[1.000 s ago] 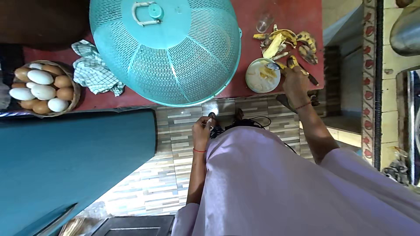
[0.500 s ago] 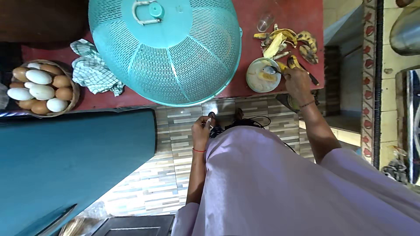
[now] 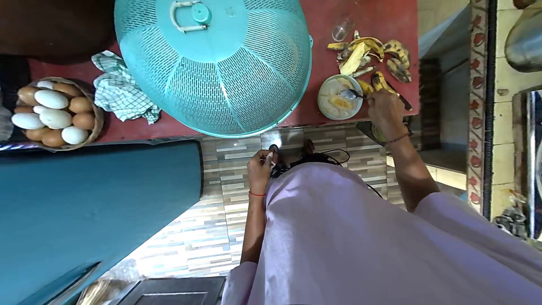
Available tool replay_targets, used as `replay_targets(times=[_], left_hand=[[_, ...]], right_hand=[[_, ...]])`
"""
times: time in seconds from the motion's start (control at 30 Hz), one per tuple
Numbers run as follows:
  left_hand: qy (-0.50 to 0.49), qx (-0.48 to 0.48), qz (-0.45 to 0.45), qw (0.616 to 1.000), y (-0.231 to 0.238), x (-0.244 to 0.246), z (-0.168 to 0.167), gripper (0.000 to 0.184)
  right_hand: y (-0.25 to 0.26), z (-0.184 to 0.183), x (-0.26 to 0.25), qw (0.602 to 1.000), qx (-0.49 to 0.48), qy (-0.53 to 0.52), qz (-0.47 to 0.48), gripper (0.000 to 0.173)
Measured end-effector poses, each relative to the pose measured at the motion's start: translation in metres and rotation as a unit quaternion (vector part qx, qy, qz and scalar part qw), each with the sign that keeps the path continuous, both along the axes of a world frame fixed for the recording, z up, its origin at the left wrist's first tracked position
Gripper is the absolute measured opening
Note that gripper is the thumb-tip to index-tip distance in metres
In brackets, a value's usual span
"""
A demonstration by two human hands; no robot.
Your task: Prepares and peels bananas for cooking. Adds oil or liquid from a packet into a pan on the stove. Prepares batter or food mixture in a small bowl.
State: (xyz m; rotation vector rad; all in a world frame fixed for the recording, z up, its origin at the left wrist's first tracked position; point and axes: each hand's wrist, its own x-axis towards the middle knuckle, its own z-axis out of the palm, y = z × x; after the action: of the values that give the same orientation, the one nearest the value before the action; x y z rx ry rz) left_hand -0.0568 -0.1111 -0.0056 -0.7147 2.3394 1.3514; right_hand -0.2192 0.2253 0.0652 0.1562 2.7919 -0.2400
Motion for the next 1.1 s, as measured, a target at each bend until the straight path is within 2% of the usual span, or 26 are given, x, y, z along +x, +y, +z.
replay_targets(times=[0.13,0.37,0.5,0.67,0.73,0.87,1.1], left_hand=[[0.005,0.004,-0.009,1.0,0.002,-0.001,0.0,0.019],[0.002,-0.002,0.004,1.0,0.001,0.003,0.001,0.019],[-0.002,0.002,0.013,1.0,0.002,0.004,0.0,0.019],[0.001,0.005,0.013,1.0,0.004,0.004,-0.003,0.019],[0.0,0.005,0.015,1.0,0.005,0.004,-0.003,0.019],[0.005,0.004,0.018,1.0,0.005,0.005,-0.002,0.019],[-0.004,0.002,0.019,1.0,0.005,0.006,0.0,0.02]], right_hand=[[-0.003,-0.006,-0.018,0.999,-0.023,0.042,0.023,0.031],[-0.012,-0.034,-0.047,0.991,0.015,0.061,0.115,0.028],[-0.008,-0.045,-0.068,0.979,0.025,0.061,0.193,0.025],[0.006,-0.054,-0.099,0.96,-0.023,0.015,0.279,0.025],[0.008,-0.05,-0.107,0.96,-0.043,-0.015,0.275,0.026],[0.013,-0.045,-0.115,0.959,-0.079,-0.008,0.272,0.026],[0.032,-0.039,-0.119,0.976,-0.132,-0.062,0.162,0.023]])
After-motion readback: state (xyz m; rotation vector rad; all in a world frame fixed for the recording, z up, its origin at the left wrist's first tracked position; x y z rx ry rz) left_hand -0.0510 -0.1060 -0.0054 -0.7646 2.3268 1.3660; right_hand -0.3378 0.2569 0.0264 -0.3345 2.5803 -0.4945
